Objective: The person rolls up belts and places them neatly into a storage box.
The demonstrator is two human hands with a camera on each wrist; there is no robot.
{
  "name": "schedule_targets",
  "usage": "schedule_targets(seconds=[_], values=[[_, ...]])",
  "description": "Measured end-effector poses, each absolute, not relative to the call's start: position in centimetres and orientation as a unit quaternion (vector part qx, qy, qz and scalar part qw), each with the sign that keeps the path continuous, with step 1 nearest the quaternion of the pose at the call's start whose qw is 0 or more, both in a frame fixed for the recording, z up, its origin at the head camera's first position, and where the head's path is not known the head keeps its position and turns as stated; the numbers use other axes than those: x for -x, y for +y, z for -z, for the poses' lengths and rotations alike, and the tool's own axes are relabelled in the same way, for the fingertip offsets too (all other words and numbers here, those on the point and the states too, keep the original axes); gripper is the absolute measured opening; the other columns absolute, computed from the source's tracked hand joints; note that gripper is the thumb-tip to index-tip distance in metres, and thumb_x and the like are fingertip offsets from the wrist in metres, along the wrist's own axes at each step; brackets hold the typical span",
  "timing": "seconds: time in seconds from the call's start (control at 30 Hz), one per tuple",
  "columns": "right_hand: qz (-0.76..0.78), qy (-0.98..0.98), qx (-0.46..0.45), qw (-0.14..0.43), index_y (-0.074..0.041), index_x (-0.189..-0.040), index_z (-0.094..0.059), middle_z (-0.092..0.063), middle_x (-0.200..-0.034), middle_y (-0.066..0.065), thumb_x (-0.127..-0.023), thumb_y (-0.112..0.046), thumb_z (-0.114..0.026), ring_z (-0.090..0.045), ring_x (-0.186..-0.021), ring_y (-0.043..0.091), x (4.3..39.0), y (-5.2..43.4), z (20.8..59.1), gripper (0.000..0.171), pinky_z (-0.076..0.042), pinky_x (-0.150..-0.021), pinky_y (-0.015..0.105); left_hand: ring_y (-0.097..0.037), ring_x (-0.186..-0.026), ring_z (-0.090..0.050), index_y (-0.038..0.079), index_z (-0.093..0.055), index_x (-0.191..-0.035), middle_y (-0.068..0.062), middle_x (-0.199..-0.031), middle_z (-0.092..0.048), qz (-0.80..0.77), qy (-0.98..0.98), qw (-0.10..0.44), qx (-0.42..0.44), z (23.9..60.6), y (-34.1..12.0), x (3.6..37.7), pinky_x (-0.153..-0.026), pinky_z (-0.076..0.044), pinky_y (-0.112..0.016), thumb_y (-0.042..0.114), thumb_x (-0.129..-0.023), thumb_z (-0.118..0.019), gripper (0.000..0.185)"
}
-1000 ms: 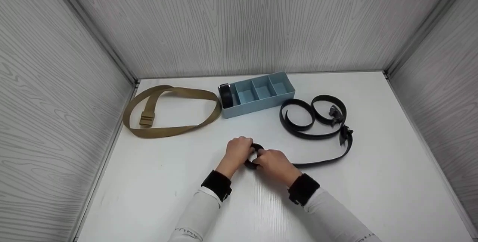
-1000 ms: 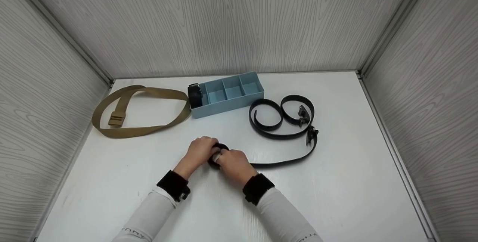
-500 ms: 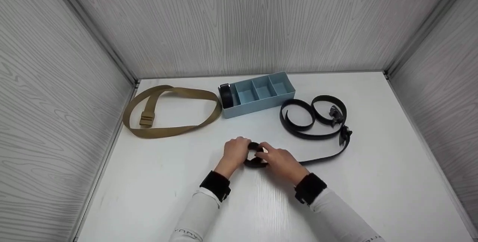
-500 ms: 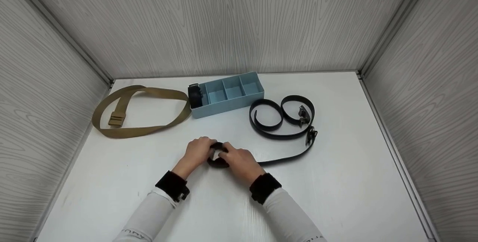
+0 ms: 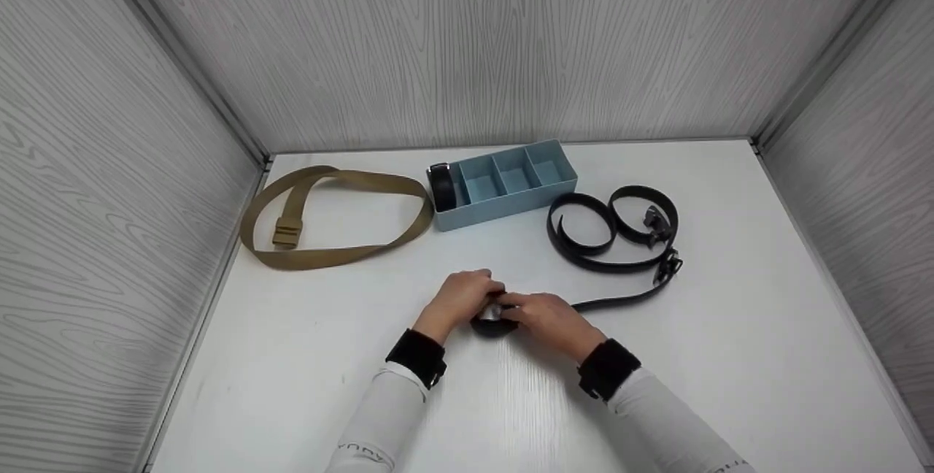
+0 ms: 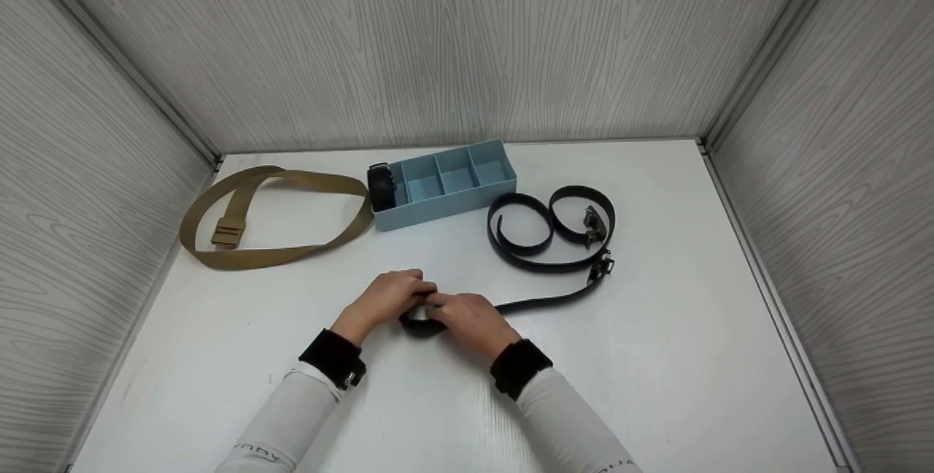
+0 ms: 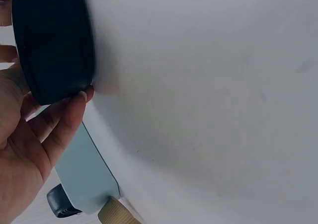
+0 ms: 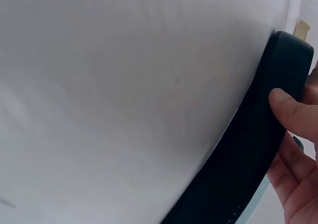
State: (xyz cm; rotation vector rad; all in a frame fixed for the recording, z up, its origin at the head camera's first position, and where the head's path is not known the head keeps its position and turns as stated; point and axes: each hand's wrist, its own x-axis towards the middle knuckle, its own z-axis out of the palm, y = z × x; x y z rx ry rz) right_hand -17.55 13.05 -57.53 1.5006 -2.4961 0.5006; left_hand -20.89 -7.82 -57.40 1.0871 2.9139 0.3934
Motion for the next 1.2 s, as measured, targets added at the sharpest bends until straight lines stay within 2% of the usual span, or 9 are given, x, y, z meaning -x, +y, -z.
schedule_targets(seconds=[0.1,0.23,0.33,0.47,0.63,0.8,0.93,1.2], values=[[-0.168,-0.842,-0.506,0.083,-0.008,-0.097,-0.074,-0.068,-0.103,0.003,-0.085,0.008,-0.066,-0.065,-0.089,0.016,17.6,12.7,57.4,0.022,-0.052,-0.073,0.030,-0.020,-0.068,-0.055,0.019,-0.073,-0.092,0.000,-0.079,-0.055,-0.129,0.930,-0.002,-0.344,57.5,-7.7,20.8,-0.061,-0.046,-0.034,0.009,-0.090,-0.066,0.012],[-0.154,-0.857,-0.487,0.068,-0.010,-0.088,-0.073,-0.066,-0.093,0.001,-0.085,0.006,-0.066,-0.062,-0.079,0.015,17.5,12.2,57.2,0.018,-0.050,-0.067,0.030,-0.020,-0.074,-0.058,0.020,-0.075,-0.101,-0.001,-0.084,-0.059,-0.138,0.942,0.009,-0.307,57.5,-7.2,20.4,-0.063,-0.048,-0.035,0.011,-0.093,-0.064,0.016],[-0.147,-0.867,-0.472,0.066,-0.011,-0.087,-0.073,-0.065,-0.089,0.001,-0.084,0.004,-0.068,-0.060,-0.073,0.016,17.5,12.0,57.3,0.015,-0.049,-0.064,0.031,-0.023,-0.077,-0.061,0.016,-0.073,-0.103,-0.004,-0.086,-0.060,-0.142,0.956,0.013,-0.258,57.6,-6.9,20.0,-0.065,-0.050,-0.038,0.014,-0.094,-0.063,0.014],[-0.145,-0.874,-0.457,0.080,-0.011,-0.086,-0.073,-0.066,-0.088,0.001,-0.080,0.001,-0.072,-0.062,-0.072,0.018,17.3,11.8,57.5,0.013,-0.050,-0.062,0.033,-0.029,-0.078,-0.063,0.007,-0.069,-0.095,-0.009,-0.084,-0.060,-0.163,0.970,0.019,-0.181,57.5,-6.8,19.6,-0.066,-0.051,-0.043,0.012,-0.091,-0.067,0.007],[-0.140,-0.879,-0.443,0.112,-0.011,-0.084,-0.073,-0.066,-0.086,0.002,-0.078,0.000,-0.074,-0.063,-0.068,0.021,17.0,11.5,57.6,0.012,-0.050,-0.059,0.035,-0.033,-0.080,-0.065,0.003,-0.065,-0.090,-0.014,-0.086,-0.064,-0.202,0.972,0.046,-0.108,57.1,-6.6,19.2,-0.069,-0.051,-0.046,0.014,-0.088,-0.069,0.012],[-0.135,-0.884,-0.430,0.127,-0.011,-0.085,-0.072,-0.063,-0.084,0.005,-0.079,-0.001,-0.072,-0.062,-0.065,0.023,16.8,11.1,57.8,0.012,-0.050,-0.057,0.035,-0.034,-0.086,-0.067,-0.003,-0.065,-0.095,-0.020,-0.092,-0.068,-0.230,0.968,0.082,-0.054,56.6,-6.1,19.0,-0.074,-0.052,-0.045,0.016,-0.087,-0.071,0.021],[-0.134,-0.884,-0.429,0.129,-0.010,-0.090,-0.072,-0.060,-0.082,0.005,-0.082,-0.001,-0.071,-0.061,-0.066,0.022,16.7,11.1,58.0,0.013,-0.050,-0.058,0.033,-0.031,-0.083,-0.066,-0.004,-0.064,-0.095,-0.021,-0.092,-0.068,-0.225,0.969,0.100,-0.031,56.3,-5.7,19.3,-0.072,-0.052,-0.042,0.012,-0.084,-0.073,0.022],[-0.170,-0.870,-0.457,0.073,-0.008,-0.109,-0.072,-0.062,-0.098,0.002,-0.088,0.001,-0.068,-0.062,-0.083,0.018,16.7,11.7,58.1,0.023,-0.051,-0.072,0.031,-0.024,-0.072,-0.059,-0.003,-0.066,-0.091,-0.018,-0.089,-0.067,-0.203,0.969,0.132,-0.036,55.8,-5.4,20.1,-0.069,-0.051,-0.040,0.003,-0.082,-0.071,0.012]])
